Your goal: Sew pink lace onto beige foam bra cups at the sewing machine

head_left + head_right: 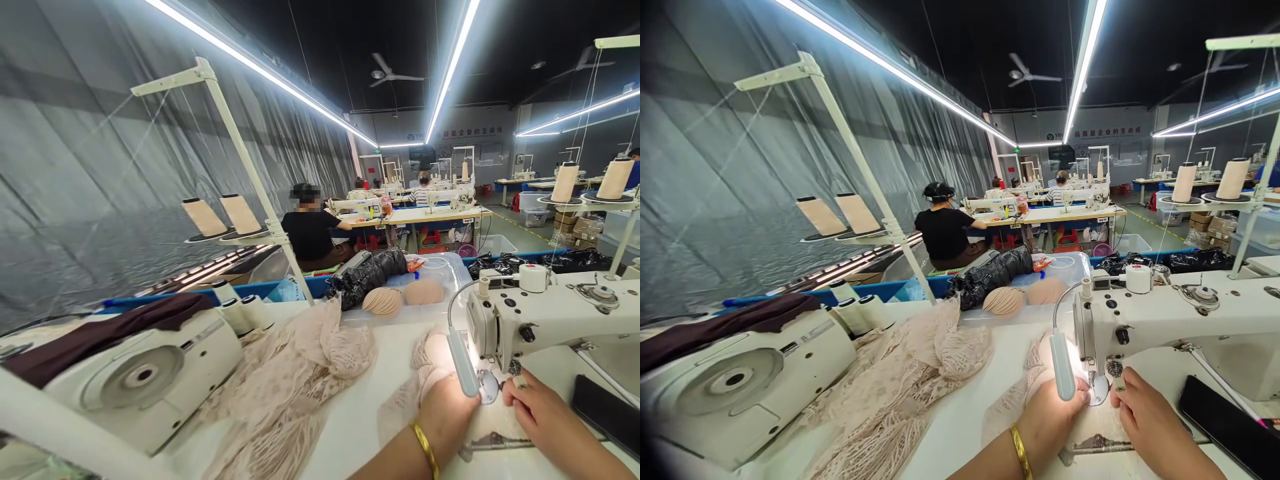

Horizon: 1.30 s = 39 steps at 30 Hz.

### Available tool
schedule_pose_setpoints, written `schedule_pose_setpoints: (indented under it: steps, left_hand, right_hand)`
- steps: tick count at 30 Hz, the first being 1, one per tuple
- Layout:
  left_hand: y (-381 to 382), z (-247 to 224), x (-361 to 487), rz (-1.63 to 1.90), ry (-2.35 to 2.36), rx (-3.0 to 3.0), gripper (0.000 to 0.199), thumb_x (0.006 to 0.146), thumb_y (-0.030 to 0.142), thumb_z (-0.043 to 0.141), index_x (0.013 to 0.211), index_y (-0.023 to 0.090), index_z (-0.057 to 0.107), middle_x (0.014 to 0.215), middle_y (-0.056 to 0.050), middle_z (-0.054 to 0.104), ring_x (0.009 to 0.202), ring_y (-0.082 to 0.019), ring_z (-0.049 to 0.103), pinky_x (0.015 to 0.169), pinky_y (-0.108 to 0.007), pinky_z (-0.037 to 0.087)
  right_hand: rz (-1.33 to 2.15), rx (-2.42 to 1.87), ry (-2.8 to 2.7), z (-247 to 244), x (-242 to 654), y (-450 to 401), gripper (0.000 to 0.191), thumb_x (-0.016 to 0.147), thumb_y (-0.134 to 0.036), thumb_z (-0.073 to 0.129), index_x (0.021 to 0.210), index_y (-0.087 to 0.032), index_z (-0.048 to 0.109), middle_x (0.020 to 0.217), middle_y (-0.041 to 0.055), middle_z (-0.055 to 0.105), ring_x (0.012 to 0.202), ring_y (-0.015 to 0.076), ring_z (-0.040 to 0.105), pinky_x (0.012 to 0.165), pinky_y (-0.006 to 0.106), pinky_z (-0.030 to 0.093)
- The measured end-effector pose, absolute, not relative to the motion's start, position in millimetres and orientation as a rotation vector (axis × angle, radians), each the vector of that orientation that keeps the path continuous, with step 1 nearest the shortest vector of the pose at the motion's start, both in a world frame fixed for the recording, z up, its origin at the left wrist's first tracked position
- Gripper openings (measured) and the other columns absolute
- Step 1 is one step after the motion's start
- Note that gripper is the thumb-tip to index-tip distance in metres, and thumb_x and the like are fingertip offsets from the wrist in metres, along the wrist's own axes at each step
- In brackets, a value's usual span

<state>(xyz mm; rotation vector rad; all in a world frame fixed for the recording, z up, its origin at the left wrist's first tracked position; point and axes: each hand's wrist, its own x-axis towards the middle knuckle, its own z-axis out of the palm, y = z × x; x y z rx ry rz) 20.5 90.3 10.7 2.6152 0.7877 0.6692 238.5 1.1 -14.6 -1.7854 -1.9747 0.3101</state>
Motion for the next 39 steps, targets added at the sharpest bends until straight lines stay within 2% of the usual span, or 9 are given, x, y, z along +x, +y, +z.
schedule_pose_setpoints:
  steps: [4, 8, 11, 14, 17, 20, 26, 31, 39]
  left_hand:
    - [92.0, 16.7, 20.8, 0.663, 0.769, 2.674, 0.020, 0.098, 0.011, 0.048, 0.086, 0.020, 0.061, 0.087, -0.002, 0.073, 0.080, -0.016, 0.067, 0.075, -0.024, 0.055]
    - [89.5, 24.9, 19.5, 0.617, 0.815, 2.768, 0.018, 0.095, 0.009, 0.050, 0.087, 0.019, 0.062, 0.104, -0.006, 0.075, 0.097, -0.021, 0.068, 0.088, -0.031, 0.056]
    - [87.7, 29.1, 18.2, 0.528, 0.890, 2.838, 0.012, 0.093, 0.011, 0.057, 0.092, 0.019, 0.066, 0.116, -0.008, 0.074, 0.107, -0.026, 0.067, 0.093, -0.037, 0.055]
    - [88.4, 30.6, 17.9, 0.386, 0.919, 2.901, 0.011, 0.096, 0.014, 0.059, 0.097, 0.019, 0.069, 0.111, -0.008, 0.075, 0.102, -0.026, 0.068, 0.089, -0.038, 0.055]
    - [86.7, 29.5, 12.8, 0.211, 0.944, 2.946, 0.016, 0.096, 0.010, 0.057, 0.094, 0.017, 0.072, 0.102, -0.010, 0.075, 0.096, -0.028, 0.069, 0.081, -0.039, 0.055]
    - [76.0, 28.0, -2.5, 0.026, 0.950, 2.959, 0.014, 0.094, 0.009, 0.060, 0.089, 0.013, 0.073, 0.096, -0.012, 0.075, 0.093, -0.032, 0.070, 0.078, -0.043, 0.056]
    - [38.6, 41.9, -33.8, -0.159, 0.955, 2.866, 0.019, 0.100, 0.021, 0.063, 0.114, 0.012, 0.073, 0.123, -0.014, 0.073, 0.111, -0.035, 0.068, 0.096, -0.050, 0.059]
    - [23.8, 55.2, -37.1, -0.275, 1.043, 2.721, 0.035, 0.105, 0.028, 0.062, 0.134, 0.009, 0.067, 0.142, -0.017, 0.066, 0.127, -0.039, 0.063, 0.108, -0.056, 0.056]
    - [18.1, 59.4, -39.1, -0.271, 1.075, 2.685, 0.034, 0.104, 0.029, 0.063, 0.132, 0.011, 0.068, 0.145, -0.015, 0.065, 0.130, -0.039, 0.061, 0.111, -0.058, 0.055]
  right_hand:
    - [0.248, -1.786, -1.990, -15.1, 240.2, -0.2, 0.030, 0.099, -0.014, 0.037, 0.090, -0.024, 0.064, 0.096, 0.0040, 0.058, 0.072, 0.0175, 0.064, 0.070, 0.029, 0.054]
    - [0.000, -1.832, -1.938, -23.9, 255.7, -12.1, 0.041, 0.106, -0.018, 0.028, 0.100, -0.020, 0.068, 0.107, 0.0121, 0.065, 0.083, 0.0242, 0.068, 0.079, 0.041, 0.055]
    - [-0.470, -1.895, -1.930, -38.7, 279.5, -24.7, 0.030, 0.104, -0.023, 0.044, 0.108, -0.020, 0.074, 0.100, 0.0129, 0.071, 0.087, 0.0330, 0.068, 0.079, 0.052, 0.054]
    - [-0.632, -1.921, -2.041, -51.1, 298.3, -32.2, 0.027, 0.097, -0.011, 0.051, 0.100, -0.021, 0.075, 0.093, 0.0116, 0.074, 0.085, 0.0337, 0.069, 0.083, 0.053, 0.054]
    - [-0.581, -1.944, -2.055, -56.0, 296.9, -34.0, 0.033, 0.093, -0.003, 0.045, 0.097, -0.022, 0.072, 0.094, 0.0119, 0.076, 0.089, 0.0334, 0.072, 0.082, 0.049, 0.055]
    - [-0.496, -1.953, -2.000, -53.4, 271.5, -36.9, 0.030, 0.104, -0.013, 0.039, 0.106, -0.023, 0.067, 0.097, 0.0110, 0.078, 0.087, 0.0283, 0.077, 0.074, 0.039, 0.058]
    - [0.218, -1.876, -1.949, -27.9, 202.1, -42.9, 0.022, 0.112, -0.039, 0.041, 0.112, -0.031, 0.061, 0.099, 0.0009, 0.081, 0.088, 0.0207, 0.079, 0.072, 0.028, 0.057]
    - [0.049, -1.957, -2.014, -22.0, 183.9, -27.0, 0.015, 0.106, -0.033, 0.050, 0.099, -0.029, 0.064, 0.089, 0.0025, 0.080, 0.080, 0.0266, 0.079, 0.058, 0.029, 0.044]
    - [-0.116, -1.980, -2.073, -14.5, 172.0, -10.9, 0.010, 0.099, -0.023, 0.057, 0.090, -0.027, 0.060, 0.073, -0.0001, 0.072, 0.063, 0.0208, 0.071, 0.053, 0.028, 0.025]
